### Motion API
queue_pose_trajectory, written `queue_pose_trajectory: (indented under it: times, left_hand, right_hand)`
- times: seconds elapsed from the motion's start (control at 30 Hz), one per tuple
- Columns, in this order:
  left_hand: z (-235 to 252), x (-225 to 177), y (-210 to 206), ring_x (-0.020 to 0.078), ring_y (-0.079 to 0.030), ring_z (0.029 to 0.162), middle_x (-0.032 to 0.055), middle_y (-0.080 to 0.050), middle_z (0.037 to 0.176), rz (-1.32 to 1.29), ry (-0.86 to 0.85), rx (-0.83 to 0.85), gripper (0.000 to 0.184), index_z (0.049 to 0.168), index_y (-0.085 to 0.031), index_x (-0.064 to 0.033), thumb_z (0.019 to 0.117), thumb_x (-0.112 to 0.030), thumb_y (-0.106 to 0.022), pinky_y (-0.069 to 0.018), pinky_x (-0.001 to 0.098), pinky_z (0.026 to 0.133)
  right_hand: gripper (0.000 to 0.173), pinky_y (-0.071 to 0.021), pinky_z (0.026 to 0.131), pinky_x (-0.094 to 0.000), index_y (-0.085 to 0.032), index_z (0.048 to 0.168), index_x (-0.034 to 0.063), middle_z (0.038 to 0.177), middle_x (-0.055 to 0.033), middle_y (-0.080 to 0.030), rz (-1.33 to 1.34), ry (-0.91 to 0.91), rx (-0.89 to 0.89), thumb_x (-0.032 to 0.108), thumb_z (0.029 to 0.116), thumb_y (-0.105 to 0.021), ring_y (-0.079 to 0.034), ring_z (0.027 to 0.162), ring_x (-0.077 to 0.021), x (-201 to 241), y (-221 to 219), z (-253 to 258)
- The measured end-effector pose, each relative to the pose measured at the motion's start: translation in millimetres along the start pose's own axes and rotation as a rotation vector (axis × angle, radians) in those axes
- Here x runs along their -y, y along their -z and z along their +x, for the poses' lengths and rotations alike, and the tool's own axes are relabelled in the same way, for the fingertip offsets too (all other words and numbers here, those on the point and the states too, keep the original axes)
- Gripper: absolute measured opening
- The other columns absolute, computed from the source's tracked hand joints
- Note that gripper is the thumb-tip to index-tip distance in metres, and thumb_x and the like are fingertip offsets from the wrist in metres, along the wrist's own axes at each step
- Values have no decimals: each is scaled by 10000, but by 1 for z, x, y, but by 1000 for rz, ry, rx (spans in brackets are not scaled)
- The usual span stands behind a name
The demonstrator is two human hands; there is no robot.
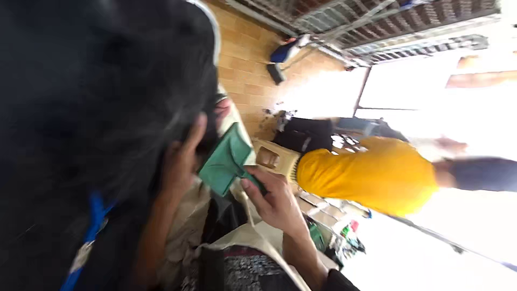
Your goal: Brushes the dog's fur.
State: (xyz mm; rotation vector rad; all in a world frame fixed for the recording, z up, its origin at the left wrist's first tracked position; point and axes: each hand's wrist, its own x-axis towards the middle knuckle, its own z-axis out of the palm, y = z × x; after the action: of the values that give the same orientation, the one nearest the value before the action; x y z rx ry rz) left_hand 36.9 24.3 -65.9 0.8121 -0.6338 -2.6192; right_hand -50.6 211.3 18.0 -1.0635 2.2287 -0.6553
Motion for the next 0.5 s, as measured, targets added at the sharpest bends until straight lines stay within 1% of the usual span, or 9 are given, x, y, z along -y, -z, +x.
queue_pose_trajectory:
  times: [0.07, 0.13, 0.2, 0.3, 0.33, 0.37, 0.4, 0.43, 0.5]
  left_hand:
    - [-1, 4, 1, 177, -639, 1250, 45, -683, 1333, 65, -40, 57, 418, 1374, -615, -77, 1080, -347, -492, -540, 365, 1065]
    - [-2, 15, 9, 172, -645, 1226, 41, -688, 1307, 94, -82, 74, 382, 1379, -575, -54, 1105, -273, -423, -538, 365, 1056]
    - [-6, 24, 13, 91, -707, 981, -25, -736, 1003, 34, -51, -104, 340, 1141, -553, -74, 1059, -87, -223, -599, 292, 879]
    - [-5, 20, 12, 119, -720, 923, 2, -728, 900, -299, 1, -208, 523, 1034, -546, -90, 1066, -236, -45, -616, 314, 804]
    - [-6, 17, 14, 115, -710, 992, -8, -728, 972, -315, 4, -162, 515, 1081, -534, -103, 1074, -292, -55, -609, 323, 848]
    - [-4, 17, 18, 136, -683, 1112, 15, -730, 1116, -333, -12, -50, 495, 1166, -569, -84, 1081, -327, -145, -579, 345, 946]
    - [4, 19, 29, 173, -581, 1309, 57, -651, 1363, -383, -7, 149, 475, 1342, -586, -58, 1076, -360, -334, -479, 371, 1106]
    - [14, 22, 35, 188, -442, 1451, 66, -516, 1535, -401, 1, 308, 498, 1468, -509, -56, 1068, -340, -423, -360, 380, 1209]
    - [26, 25, 35, 197, -357, 1509, 66, -434, 1603, -359, -7, 387, 517, 1510, -462, -62, 1052, -296, -512, -280, 375, 1253]
  right_hand:
    - [353, -569, 714, -212, -702, 1133, -28, 899, -54, -728, 78, 4, -40, 274, 1071, -530, -648, 759, -20, 12, 10, 1]
    - [324, -599, 789, -273, -684, 1145, -82, 969, -114, -740, 136, 50, -139, 194, 1049, -544, -692, 838, -85, 22, 8, 17]
    - [296, -605, 831, -345, -667, 1155, -117, 1015, -167, -735, 169, 95, -203, 132, 1025, -574, -715, 890, -166, 24, -6, 40]
    - [285, -607, 836, -400, -669, 1170, -131, 1025, -203, -734, 157, 143, -212, 94, 1009, -599, -734, 905, -238, 15, -29, 52]
    - [277, -606, 830, -400, -672, 1164, -124, 1013, -202, -734, 159, 145, -195, 93, 1007, -601, -734, 896, -242, 12, -32, 47]
    - [265, -607, 823, -398, -676, 1157, -107, 997, -192, -733, 155, 131, -160, 104, 1014, -604, -732, 882, -238, 8, -31, 38]
    - [262, -608, 817, -396, -680, 1158, -87, 990, -178, -734, 141, 108, -114, 124, 1025, -604, -729, 870, -231, 4, -26, 28]
    - [259, -606, 806, -393, -684, 1155, -70, 979, -164, -733, 130, 85, -73, 142, 1032, -600, -724, 854, -223, 0, -18, 18]
    - [256, -595, 747, -368, -687, 1131, -57, 919, -141, -723, 126, 69, -50, 159, 1040, -583, -697, 781, -190, -2, 1, 7]
